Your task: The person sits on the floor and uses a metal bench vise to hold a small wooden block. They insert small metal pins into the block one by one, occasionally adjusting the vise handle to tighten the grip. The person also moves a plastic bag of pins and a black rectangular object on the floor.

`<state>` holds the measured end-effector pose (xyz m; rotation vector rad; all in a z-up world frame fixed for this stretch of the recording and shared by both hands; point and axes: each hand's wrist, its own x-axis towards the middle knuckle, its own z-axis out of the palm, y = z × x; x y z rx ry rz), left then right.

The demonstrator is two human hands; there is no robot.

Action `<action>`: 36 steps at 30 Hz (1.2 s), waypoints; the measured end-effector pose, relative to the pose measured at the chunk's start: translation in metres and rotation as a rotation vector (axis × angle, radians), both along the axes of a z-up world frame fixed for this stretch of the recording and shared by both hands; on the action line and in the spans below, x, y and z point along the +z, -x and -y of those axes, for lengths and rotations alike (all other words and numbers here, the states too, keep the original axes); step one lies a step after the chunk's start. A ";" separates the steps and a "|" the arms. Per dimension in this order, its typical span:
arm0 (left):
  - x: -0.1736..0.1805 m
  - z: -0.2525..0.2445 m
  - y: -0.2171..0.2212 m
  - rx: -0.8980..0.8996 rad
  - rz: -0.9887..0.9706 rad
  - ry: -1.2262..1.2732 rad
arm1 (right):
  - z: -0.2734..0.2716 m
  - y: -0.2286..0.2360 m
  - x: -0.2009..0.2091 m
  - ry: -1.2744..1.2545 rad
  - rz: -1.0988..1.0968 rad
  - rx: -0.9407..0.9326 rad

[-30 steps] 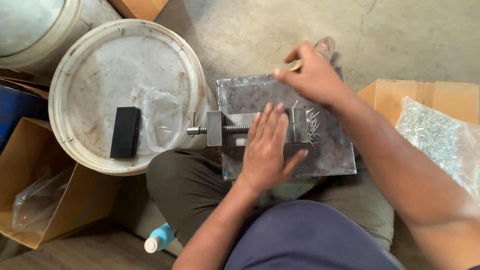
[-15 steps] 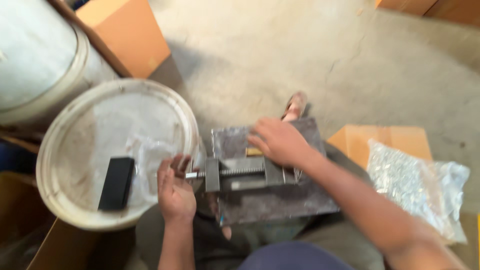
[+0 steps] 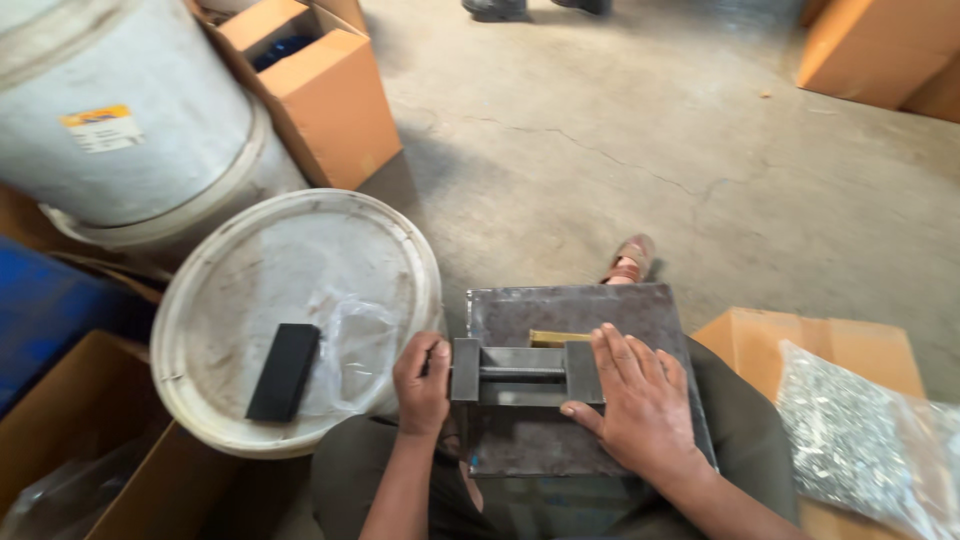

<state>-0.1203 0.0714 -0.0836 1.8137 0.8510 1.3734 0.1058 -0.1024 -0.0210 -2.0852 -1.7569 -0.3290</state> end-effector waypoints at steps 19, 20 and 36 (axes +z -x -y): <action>-0.017 -0.032 0.019 -0.051 0.016 0.800 | -0.002 -0.003 -0.008 0.091 -0.020 -0.015; -0.013 -0.036 0.028 -0.077 -0.032 0.904 | -0.002 -0.003 -0.009 0.069 -0.017 0.004; 0.001 -0.029 0.025 -0.099 0.248 1.045 | 0.002 -0.001 0.000 0.087 -0.045 0.010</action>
